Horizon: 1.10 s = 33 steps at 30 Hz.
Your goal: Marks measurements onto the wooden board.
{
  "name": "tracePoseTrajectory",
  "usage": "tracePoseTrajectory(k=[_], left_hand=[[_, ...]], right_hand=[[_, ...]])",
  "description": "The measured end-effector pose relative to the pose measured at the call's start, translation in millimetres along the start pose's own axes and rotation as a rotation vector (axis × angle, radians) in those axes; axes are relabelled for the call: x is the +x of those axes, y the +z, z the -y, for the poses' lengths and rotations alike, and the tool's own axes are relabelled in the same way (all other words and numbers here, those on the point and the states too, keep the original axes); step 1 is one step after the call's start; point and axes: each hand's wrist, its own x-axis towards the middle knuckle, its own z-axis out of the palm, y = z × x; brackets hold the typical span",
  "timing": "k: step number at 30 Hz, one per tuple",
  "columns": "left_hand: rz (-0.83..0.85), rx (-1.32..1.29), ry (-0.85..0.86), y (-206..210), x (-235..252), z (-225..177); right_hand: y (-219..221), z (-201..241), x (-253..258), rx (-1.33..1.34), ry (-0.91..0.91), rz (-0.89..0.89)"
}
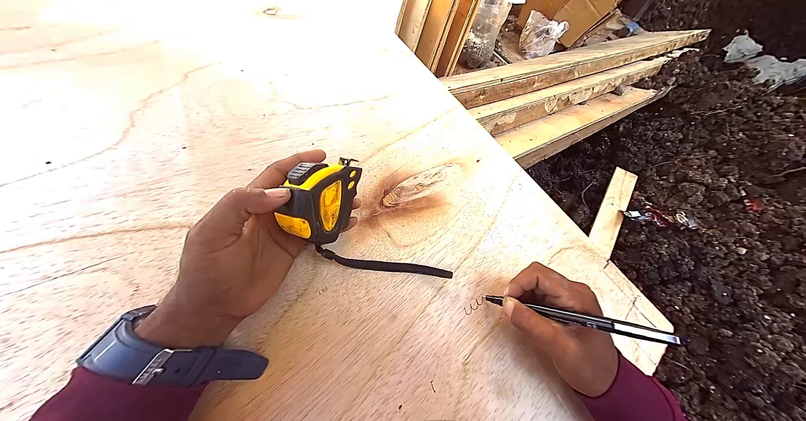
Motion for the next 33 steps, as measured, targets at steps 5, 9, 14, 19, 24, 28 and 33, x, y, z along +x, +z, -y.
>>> tracePoseTrajectory(k=[5, 9, 14, 19, 24, 28, 33], left_hand=[[0.002, 0.007, 0.001, -0.3, 0.2, 0.3], [0.004, 0.003, -0.002, 0.3, 0.1, 0.3], [0.003, 0.023, 0.006, 0.1, 0.3, 0.4], [-0.001, 0.025, 0.003, -0.2, 0.6, 0.3], [-0.019, 0.032, -0.002, 0.2, 0.8, 1.2], [-0.018, 0.039, -0.008, -1.0, 0.7, 1.7], [-0.007, 0.041, -0.005, -1.4, 0.7, 1.7]], right_hand=[[0.8, -0.3, 0.6, -0.009, -0.003, -0.009], [1.1, -0.1, -0.1, -0.011, -0.001, -0.013], [1.2, -0.5, -0.2, -0.004, 0.007, -0.011], [2.0, -0.8, 0.3, -0.001, -0.007, -0.020], [2.7, -0.7, 0.0, 0.003, -0.006, -0.023], [2.4, 0.2, -0.2, -0.005, 0.004, -0.016], [2.2, 0.0, -0.6, -0.007, -0.002, -0.018]])
